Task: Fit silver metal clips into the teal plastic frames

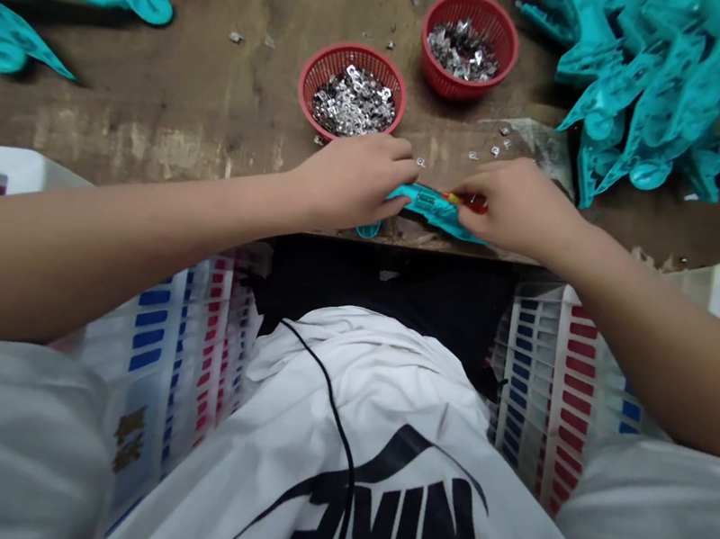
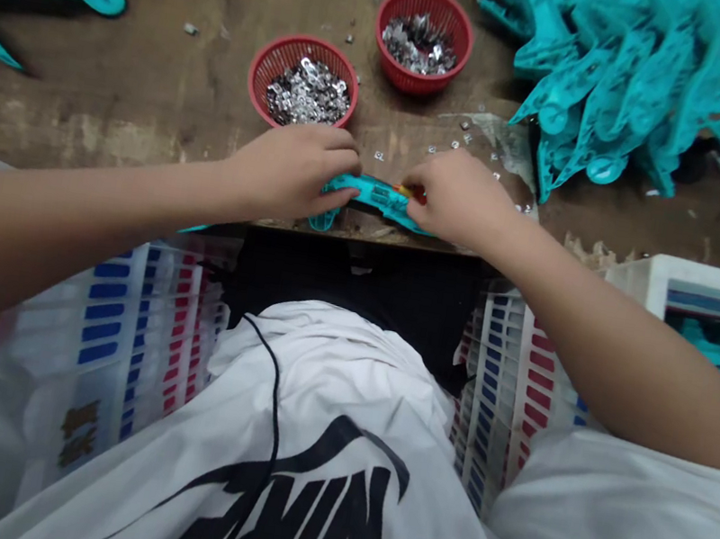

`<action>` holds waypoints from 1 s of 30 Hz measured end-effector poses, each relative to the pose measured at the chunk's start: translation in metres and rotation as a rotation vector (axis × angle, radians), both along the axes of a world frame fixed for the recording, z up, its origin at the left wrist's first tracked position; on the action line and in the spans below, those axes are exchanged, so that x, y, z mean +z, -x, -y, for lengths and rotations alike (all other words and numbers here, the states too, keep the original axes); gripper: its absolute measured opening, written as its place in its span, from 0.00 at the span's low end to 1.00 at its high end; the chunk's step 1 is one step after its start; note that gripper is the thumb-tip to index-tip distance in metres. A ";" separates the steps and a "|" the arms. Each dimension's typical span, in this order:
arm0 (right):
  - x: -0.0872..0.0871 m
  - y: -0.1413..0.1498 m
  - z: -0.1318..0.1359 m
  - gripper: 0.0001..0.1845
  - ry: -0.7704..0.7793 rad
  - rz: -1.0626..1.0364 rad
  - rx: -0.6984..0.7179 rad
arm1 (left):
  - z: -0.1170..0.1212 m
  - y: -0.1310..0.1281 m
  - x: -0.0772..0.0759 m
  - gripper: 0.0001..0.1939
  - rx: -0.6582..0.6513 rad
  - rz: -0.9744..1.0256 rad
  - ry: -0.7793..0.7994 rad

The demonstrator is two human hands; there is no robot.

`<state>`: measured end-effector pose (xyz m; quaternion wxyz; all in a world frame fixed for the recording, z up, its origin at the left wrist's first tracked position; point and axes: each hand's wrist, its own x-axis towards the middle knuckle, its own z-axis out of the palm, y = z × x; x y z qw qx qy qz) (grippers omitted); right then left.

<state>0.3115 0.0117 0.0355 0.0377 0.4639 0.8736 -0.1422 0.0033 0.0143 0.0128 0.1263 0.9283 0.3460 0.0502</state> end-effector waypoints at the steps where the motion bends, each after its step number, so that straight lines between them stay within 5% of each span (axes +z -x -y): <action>1: -0.003 0.003 0.003 0.21 -0.019 0.048 0.012 | 0.002 -0.001 -0.004 0.26 -0.007 0.022 -0.003; 10: -0.009 0.021 0.012 0.22 -0.061 0.194 0.032 | 0.003 -0.007 -0.039 0.28 -0.122 0.049 0.043; 17: 0.000 0.042 0.025 0.27 -0.025 0.359 0.093 | -0.008 -0.016 -0.037 0.25 -0.107 -0.065 0.015; 22: 0.007 0.014 -0.003 0.21 -0.035 0.254 0.053 | -0.018 -0.011 -0.037 0.24 -0.082 -0.055 0.034; 26: 0.008 -0.002 -0.024 0.26 -0.114 0.294 -0.078 | -0.020 -0.006 -0.039 0.30 -0.027 0.009 0.043; 30: -0.008 0.002 -0.014 0.29 -0.148 0.124 0.131 | -0.018 -0.007 -0.040 0.29 -0.080 0.026 0.033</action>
